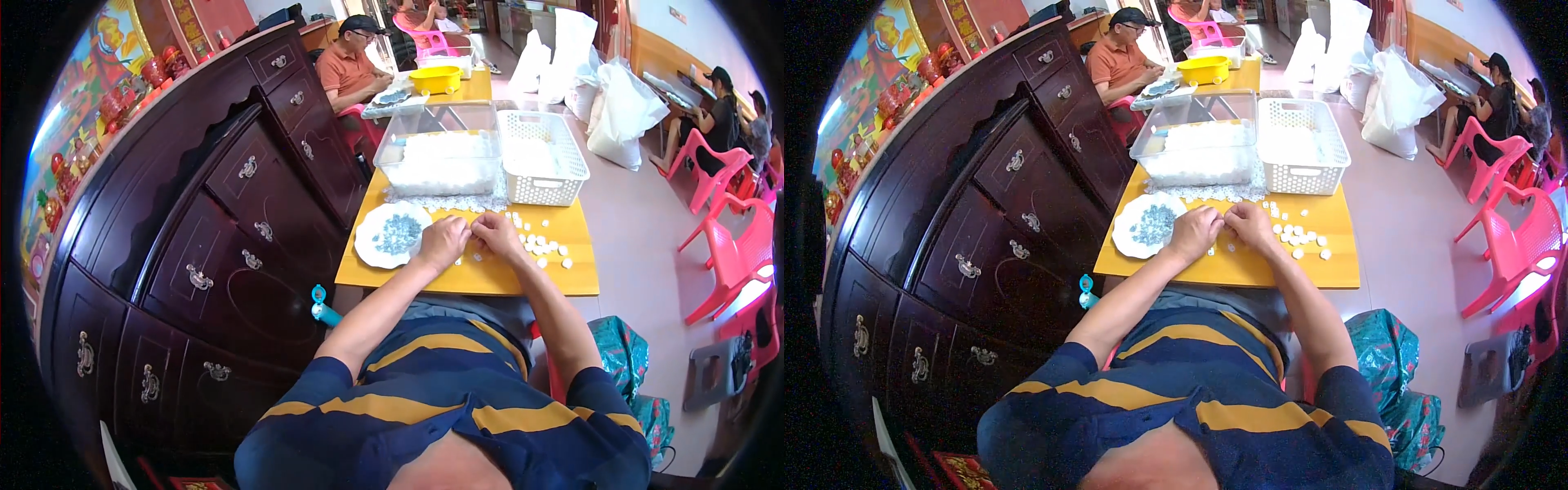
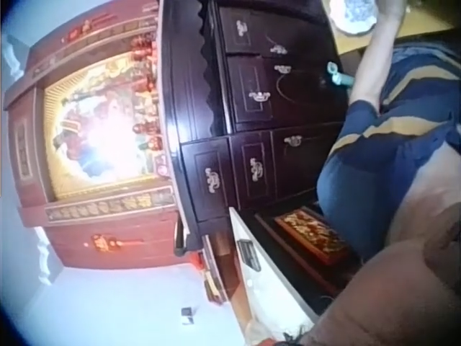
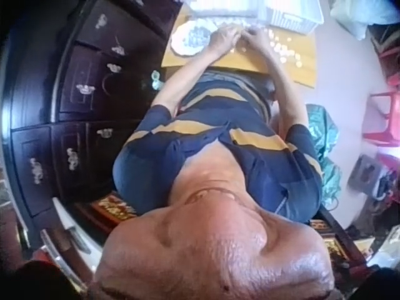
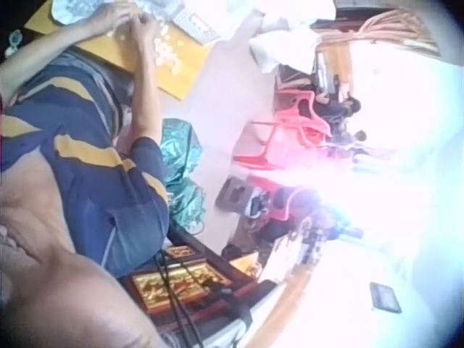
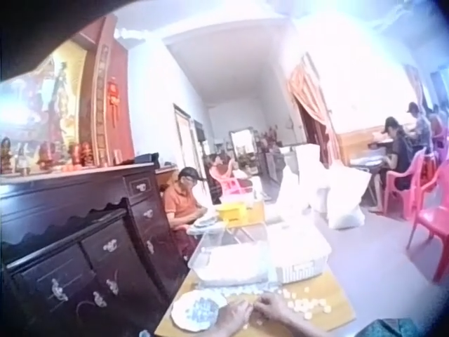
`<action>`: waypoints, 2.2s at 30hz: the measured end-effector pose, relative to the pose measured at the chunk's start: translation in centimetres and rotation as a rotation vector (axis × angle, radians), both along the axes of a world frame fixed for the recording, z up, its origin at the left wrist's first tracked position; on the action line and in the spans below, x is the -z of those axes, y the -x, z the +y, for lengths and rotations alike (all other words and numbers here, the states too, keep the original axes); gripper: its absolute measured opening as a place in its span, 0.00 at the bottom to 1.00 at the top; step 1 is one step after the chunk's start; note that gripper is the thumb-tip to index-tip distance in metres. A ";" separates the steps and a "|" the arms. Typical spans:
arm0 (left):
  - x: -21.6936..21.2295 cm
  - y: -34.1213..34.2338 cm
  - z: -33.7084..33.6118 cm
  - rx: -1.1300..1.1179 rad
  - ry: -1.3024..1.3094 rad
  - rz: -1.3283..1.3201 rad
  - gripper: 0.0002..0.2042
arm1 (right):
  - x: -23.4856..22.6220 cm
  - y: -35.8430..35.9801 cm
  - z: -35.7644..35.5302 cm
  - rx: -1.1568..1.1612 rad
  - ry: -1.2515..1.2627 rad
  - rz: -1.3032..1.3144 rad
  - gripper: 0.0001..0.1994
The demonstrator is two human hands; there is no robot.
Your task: Sorting small white circular objects into a patterned dish on a table.
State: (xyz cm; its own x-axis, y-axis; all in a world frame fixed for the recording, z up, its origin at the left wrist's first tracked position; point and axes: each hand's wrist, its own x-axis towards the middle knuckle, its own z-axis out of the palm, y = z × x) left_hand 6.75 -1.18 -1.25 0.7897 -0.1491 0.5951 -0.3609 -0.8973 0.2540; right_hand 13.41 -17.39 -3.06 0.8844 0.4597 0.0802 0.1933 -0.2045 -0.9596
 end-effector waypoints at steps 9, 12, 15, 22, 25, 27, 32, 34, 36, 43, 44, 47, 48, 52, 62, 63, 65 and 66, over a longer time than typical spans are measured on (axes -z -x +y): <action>-2.5 0.9 -1.0 0.074 0.081 -0.125 0.07 | -0.1 -0.6 -0.4 -0.101 -0.402 0.275 0.08; -2.9 1.1 -1.2 0.080 0.122 -0.138 0.06 | -0.7 -0.1 -0.5 -0.094 -0.486 0.361 0.07; -2.5 1.2 -0.8 0.096 0.260 -0.133 0.05 | -1.8 0.7 -0.5 -0.122 -0.521 0.418 0.06; -2.7 2.3 1.3 0.084 0.393 -0.099 0.04 | -2.6 1.9 1.5 -0.187 -0.474 0.313 0.05; -2.5 2.4 3.4 0.013 0.367 -0.089 0.06 | -2.2 1.2 4.2 -0.263 -0.395 0.128 0.05; -1.9 3.1 5.6 -0.042 0.346 -0.102 0.06 | -3.4 1.5 6.3 -0.266 -0.217 0.034 0.05; -0.4 4.3 9.1 -0.238 0.246 -0.063 0.06 | -3.3 1.0 9.4 -0.302 0.106 -0.284 0.06; 0.0 4.5 9.8 -0.344 0.133 0.004 0.05 | -2.7 1.1 9.4 -0.230 0.087 -0.404 0.06; 0.2 4.9 10.1 -0.353 0.143 0.015 0.05 | -2.2 1.3 9.0 -0.173 0.050 -0.480 0.07; 0.8 5.1 9.9 -0.332 0.199 -0.021 0.05 | -3.8 3.0 2.9 -0.122 -0.097 -0.164 0.07; 0.9 5.0 9.8 -0.325 0.195 -0.011 0.06 | -3.9 3.1 2.0 -0.086 -0.097 -0.147 0.07; 1.0 5.0 9.6 -0.340 0.173 0.001 0.06 | -3.4 3.2 0.0 -0.036 -0.127 -0.091 0.07; 0.9 4.9 9.4 -0.335 0.170 0.003 0.06 | -3.1 3.1 -0.5 -0.017 -0.150 -0.066 0.07; 0.5 4.9 9.3 -0.335 0.119 0.017 0.05 | -3.2 3.0 -1.2 0.019 -0.228 -0.013 0.07; -4.5 7.6 1.6 0.183 0.367 -0.009 0.10 | -2.7 5.9 1.4 -0.157 -0.319 0.022 0.07; -4.5 7.8 1.5 0.184 0.367 -0.010 0.10 | -2.7 6.0 1.4 -0.170 -0.318 0.003 0.07; -4.5 8.1 1.3 0.123 0.390 -0.015 0.07 | -2.7 6.1 1.3 -0.182 -0.318 -0.013 0.07; -4.5 8.0 1.3 0.124 0.391 -0.011 0.07 | -2.7 6.2 1.2 -0.182 -0.318 0.010 0.07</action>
